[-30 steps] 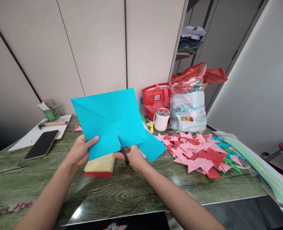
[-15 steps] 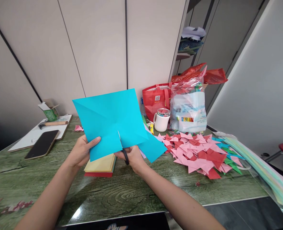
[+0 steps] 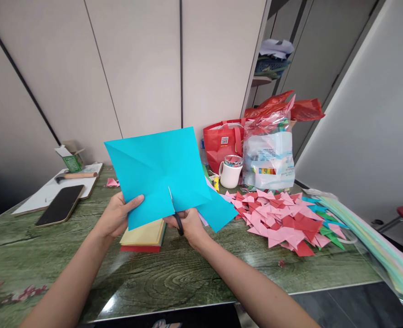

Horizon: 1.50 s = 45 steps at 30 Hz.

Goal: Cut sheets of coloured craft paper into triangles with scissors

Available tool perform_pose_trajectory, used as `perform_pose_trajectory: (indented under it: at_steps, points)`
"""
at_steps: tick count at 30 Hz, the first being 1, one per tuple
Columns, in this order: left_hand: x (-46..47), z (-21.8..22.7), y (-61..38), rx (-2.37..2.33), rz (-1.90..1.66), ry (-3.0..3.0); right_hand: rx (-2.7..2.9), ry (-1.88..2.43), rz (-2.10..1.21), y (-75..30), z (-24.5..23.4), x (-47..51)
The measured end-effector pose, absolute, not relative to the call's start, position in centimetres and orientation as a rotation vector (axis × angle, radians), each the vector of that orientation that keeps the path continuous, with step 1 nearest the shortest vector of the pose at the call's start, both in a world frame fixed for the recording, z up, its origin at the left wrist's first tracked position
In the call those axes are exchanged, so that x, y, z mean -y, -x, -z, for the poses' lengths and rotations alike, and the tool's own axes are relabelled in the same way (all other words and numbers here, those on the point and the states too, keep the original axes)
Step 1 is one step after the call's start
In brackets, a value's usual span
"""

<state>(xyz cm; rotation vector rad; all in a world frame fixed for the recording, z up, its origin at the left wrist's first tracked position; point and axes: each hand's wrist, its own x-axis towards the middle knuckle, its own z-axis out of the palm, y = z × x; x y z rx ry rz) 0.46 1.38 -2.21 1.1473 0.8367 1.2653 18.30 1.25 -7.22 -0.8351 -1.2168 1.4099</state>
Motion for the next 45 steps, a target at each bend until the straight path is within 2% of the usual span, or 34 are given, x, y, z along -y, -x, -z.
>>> perform_pose_trajectory:
  at_steps: [38,45]
  points:
    - [-1.32,2.15,-0.55,-0.857,-1.288,-1.157,1.323,0.897,-1.358,-18.29,7.36,-1.22]
    - [-1.32,1.56,-0.74,-0.959,-1.410,-0.995,1.464,0.885,-1.507,-18.90,6.98,-1.43]
